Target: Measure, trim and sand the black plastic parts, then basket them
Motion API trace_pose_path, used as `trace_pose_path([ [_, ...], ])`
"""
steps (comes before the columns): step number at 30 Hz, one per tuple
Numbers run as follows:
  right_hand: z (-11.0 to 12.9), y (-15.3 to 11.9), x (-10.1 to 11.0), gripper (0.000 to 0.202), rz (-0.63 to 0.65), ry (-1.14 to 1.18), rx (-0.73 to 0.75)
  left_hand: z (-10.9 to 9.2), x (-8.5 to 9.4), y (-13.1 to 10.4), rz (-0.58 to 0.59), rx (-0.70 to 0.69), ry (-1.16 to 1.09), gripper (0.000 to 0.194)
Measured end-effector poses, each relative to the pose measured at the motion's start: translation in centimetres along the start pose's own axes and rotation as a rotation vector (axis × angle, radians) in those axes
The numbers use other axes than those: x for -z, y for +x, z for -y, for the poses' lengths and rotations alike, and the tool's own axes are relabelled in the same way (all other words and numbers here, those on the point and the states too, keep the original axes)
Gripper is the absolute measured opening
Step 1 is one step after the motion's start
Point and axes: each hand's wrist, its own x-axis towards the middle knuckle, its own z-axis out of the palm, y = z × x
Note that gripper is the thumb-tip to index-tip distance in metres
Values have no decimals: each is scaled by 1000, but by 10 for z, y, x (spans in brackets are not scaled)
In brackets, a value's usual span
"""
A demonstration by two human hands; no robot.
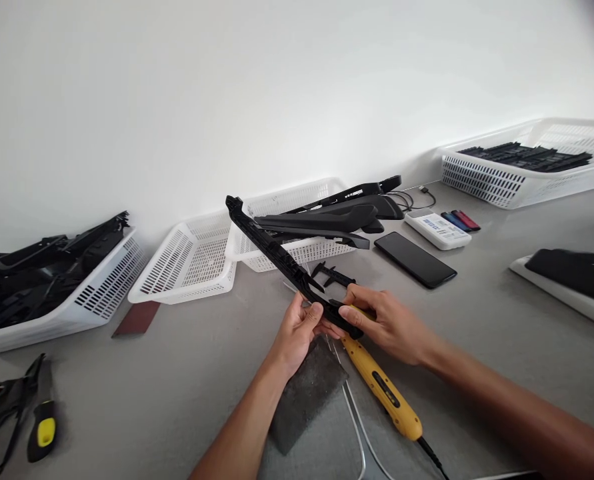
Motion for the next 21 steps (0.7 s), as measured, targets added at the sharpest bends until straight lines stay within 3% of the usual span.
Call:
trace_pose_path([
  [13,-8,4,-4,44,-16,25,11,3,-1,0,34,32,26,54],
  [21,-13,3,6,46,-175,122,-9,-1,0,1,-9,4,5,50],
])
